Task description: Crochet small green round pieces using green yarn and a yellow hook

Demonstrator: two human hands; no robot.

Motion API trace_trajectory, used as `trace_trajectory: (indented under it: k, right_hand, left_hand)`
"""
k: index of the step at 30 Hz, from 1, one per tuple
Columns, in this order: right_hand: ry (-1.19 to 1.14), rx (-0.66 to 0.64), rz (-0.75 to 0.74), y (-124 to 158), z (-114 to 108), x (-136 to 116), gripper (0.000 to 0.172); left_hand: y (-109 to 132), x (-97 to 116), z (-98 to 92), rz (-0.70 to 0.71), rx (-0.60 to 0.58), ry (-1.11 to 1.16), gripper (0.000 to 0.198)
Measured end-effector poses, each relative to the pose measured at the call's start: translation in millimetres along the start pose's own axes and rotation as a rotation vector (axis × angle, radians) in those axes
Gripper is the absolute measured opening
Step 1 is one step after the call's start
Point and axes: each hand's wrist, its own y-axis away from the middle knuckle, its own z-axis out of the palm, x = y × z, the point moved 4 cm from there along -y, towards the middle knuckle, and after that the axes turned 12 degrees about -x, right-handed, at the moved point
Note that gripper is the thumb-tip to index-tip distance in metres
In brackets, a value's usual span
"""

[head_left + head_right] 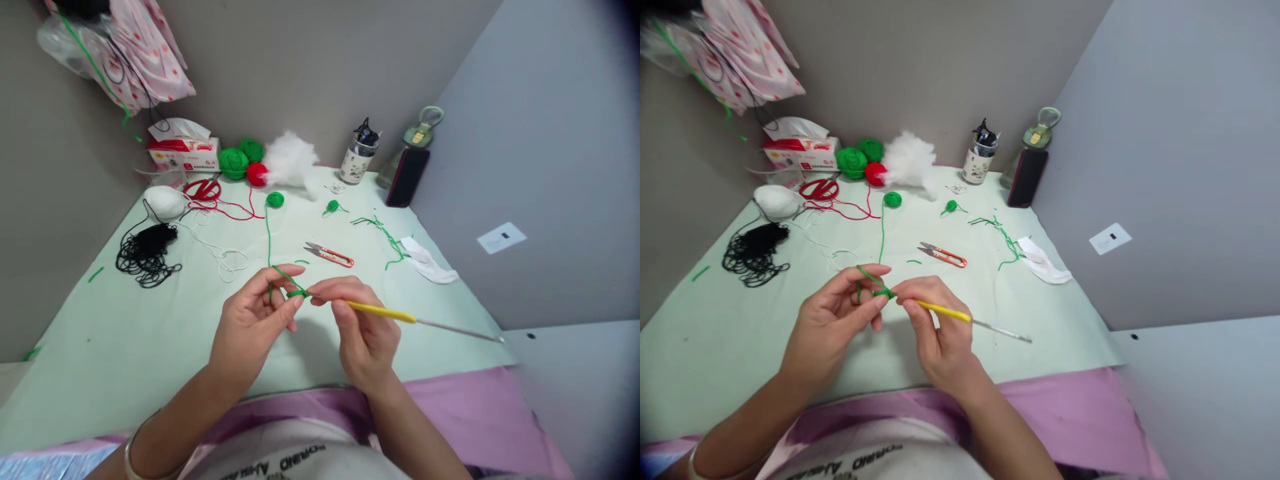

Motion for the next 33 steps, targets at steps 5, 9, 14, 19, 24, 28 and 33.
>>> trace_trajectory:
  k: [5,9,14,19,24,28,33]
  right_hand:
    - [0.229,-0.019,-0.117,2.1,3.3,-2.8,0.028]
    - [0.495,-0.025,-0.155,7.8,6.1,-5.7,0.036]
    - [0.118,0.088,-0.032,3.0,-5.9,-3.5,0.029]
    - [-0.285,0.105,0.148,-9.5,-4.7,6.1,0.017]
    - [0.044,0.058,0.062,-4.2,2.5,2.0,0.027]
    - [0.301,-0.017,-0.070,0.8,3.7,-7.4,0.038]
    - [-0.121,0.141,0.124,-8.1,-6.6,0.0,0.019]
  left_hand:
    - [2.1,2.1,4.5,0.041,0.059,0.024,0.032]
    - [-1.1,-5.1,12.3,-0.086,-0.071,0.351,0.050]
    - [-5.0,-5.3,13.5,-0.271,-0.160,0.625,0.042]
    - [-5.5,-4.1,12.7,-0.187,-0.170,0.502,0.036]
    - [-3.7,-9.0,12.7,-0.085,-0.094,0.379,0.039]
    - [-4.7,-12.1,14.3,-0.212,-0.156,0.552,0.038]
    - [-6.9,-7.0,8.2,-0.226,-0.124,0.634,0.026]
